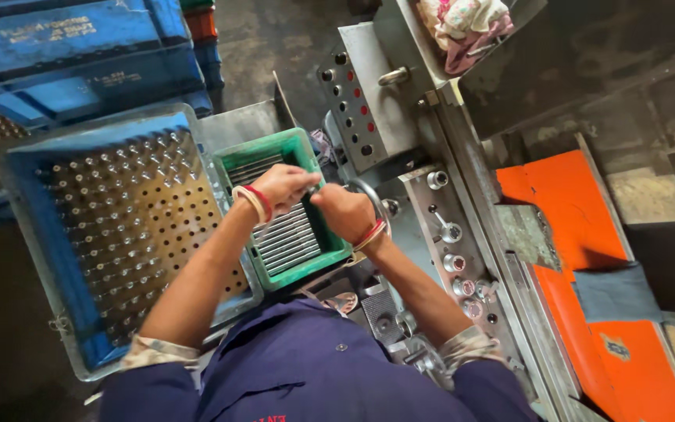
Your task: The person repeatedly picks up metal rods from a green tray, inserts them into a metal forming machine, and operates a lever to process each rod. The processed rods are then placed into a blue crate.
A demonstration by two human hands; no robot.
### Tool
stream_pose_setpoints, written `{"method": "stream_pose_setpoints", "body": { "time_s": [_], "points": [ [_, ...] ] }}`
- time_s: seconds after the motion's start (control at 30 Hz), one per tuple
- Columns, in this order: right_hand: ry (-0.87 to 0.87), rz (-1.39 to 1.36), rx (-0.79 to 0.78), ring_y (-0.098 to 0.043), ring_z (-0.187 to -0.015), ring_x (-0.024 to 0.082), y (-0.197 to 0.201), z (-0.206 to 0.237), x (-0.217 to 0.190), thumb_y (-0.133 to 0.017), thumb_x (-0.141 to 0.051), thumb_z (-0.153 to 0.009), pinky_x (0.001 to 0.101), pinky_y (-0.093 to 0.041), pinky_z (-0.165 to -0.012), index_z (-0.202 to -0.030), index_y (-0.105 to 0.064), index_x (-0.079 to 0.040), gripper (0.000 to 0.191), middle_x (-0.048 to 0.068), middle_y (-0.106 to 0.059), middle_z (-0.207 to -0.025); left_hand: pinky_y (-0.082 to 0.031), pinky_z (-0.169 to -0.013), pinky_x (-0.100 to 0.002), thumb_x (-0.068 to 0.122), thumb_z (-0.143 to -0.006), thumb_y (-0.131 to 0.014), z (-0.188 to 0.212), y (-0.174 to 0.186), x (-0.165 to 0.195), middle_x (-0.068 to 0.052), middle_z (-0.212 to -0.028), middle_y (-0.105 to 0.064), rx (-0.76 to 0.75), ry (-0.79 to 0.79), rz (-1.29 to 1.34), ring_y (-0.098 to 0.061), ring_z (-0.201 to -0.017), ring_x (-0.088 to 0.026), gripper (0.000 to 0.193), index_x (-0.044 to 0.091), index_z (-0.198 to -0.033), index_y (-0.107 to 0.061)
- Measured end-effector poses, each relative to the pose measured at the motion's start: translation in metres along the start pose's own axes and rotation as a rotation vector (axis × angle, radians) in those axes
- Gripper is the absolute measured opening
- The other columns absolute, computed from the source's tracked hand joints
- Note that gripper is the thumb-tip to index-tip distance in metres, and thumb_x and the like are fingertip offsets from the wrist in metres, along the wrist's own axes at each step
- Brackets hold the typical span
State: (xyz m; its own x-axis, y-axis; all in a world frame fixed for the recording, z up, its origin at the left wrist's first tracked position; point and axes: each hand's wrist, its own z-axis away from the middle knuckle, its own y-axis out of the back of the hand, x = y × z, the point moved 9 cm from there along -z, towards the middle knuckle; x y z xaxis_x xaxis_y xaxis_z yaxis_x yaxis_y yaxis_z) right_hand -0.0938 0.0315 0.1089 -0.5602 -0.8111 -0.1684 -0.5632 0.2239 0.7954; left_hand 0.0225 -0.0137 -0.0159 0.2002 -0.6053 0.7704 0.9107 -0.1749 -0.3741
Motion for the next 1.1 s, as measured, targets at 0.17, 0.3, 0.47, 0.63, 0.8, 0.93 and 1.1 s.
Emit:
{"method": "stream_pose_setpoints", "body": {
  "time_s": [0.17, 0.3, 0.47, 0.63, 0.8, 0.93, 1.1],
  "points": [
    [-0.364, -0.253, -0.048, -0.062, -0.064, 0.024, -0.034, -0.002, 0.021, -0.063, -0.024, -0.109, 0.0350, -0.048, -0.060, -0.087, -0.062, -0.006, 0.028, 0.007, -0.062, -0.076, -0.025, -0.039, -0.025, 0.035, -0.092, -0.073, 0.021, 0.049, 0.009, 0.006, -0.054, -0.048, 0.323, -0.251, 0.017, -0.038, -0.042, -0.004, 0.033, 0.011, -0.070, -0.067],
    [-0.473, -0.810, -0.294, -0.070, -0.086, 0.015, -0.107, -0.005, -0.011, -0.073, -0.018, -0.098, 0.0287, -0.054, -0.073, -0.110, -0.071, 0.001, 0.023, 0.009, -0.075, -0.097, -0.031, -0.040, -0.027, 0.025, -0.095, -0.075, 0.040, 0.090, -0.001, 0.002, -0.056, -0.049, 0.639, -0.562, 0.625, -0.041, -0.043, -0.007, 0.033, 0.011, -0.069, -0.059],
    [-0.703, -0.980, -0.371, -0.070, -0.083, 0.007, -0.139, -0.027, 0.005, -0.078, -0.015, -0.090, 0.0234, -0.056, -0.075, -0.108, -0.077, -0.004, 0.021, 0.007, -0.078, -0.091, -0.039, -0.042, -0.031, 0.018, -0.095, -0.075, 0.080, 0.197, -0.011, -0.001, -0.055, -0.049, 0.819, -0.800, 0.995, -0.044, -0.042, -0.011, 0.037, 0.011, -0.067, -0.051],
    [-0.360, -0.406, -0.498, -0.072, -0.082, 0.023, -0.157, -0.079, 0.005, -0.079, -0.013, -0.082, 0.0331, -0.056, -0.076, -0.091, -0.074, -0.003, 0.014, 0.012, -0.074, -0.087, -0.036, -0.045, -0.030, 0.018, -0.096, -0.077, 0.149, 0.273, -0.049, 0.002, -0.062, -0.050, 0.923, -0.811, 0.955, -0.043, -0.047, -0.009, 0.032, 0.010, -0.074, -0.055],
    [-0.029, -0.159, -0.589, -0.065, -0.091, 0.041, -0.221, -0.089, -0.024, -0.071, -0.009, -0.080, 0.0488, -0.051, -0.080, -0.086, -0.069, -0.001, 0.010, 0.019, -0.068, -0.089, -0.039, -0.043, -0.028, 0.021, -0.095, -0.075, 0.189, 0.278, -0.097, 0.003, -0.060, -0.055, 1.043, -0.523, 0.724, -0.042, -0.045, -0.007, 0.026, 0.010, -0.076, -0.062],
    [0.045, -0.056, -0.654, -0.067, -0.093, 0.038, -0.259, -0.078, -0.036, -0.061, -0.006, -0.084, 0.0475, -0.054, -0.083, -0.092, -0.071, -0.004, 0.013, 0.019, -0.069, -0.090, -0.043, -0.046, -0.029, 0.023, -0.096, -0.074, 0.208, 0.279, -0.093, -0.001, -0.066, -0.061, 1.075, -0.425, 0.382, -0.049, -0.049, -0.008, 0.023, 0.004, -0.083, -0.072],
    [-0.037, 0.021, -0.529, -0.068, -0.093, 0.037, -0.257, -0.077, -0.048, -0.053, -0.007, -0.090, 0.0468, -0.055, -0.081, -0.089, -0.070, -0.005, 0.017, 0.016, -0.069, -0.089, -0.058, -0.071, -0.043, 0.031, -0.089, -0.074, 0.196, 0.274, -0.044, -0.016, -0.087, -0.077, 1.147, -0.393, -0.595, -0.073, -0.077, -0.033, 0.027, 0.006, -0.097, -0.081]
  ]
}}
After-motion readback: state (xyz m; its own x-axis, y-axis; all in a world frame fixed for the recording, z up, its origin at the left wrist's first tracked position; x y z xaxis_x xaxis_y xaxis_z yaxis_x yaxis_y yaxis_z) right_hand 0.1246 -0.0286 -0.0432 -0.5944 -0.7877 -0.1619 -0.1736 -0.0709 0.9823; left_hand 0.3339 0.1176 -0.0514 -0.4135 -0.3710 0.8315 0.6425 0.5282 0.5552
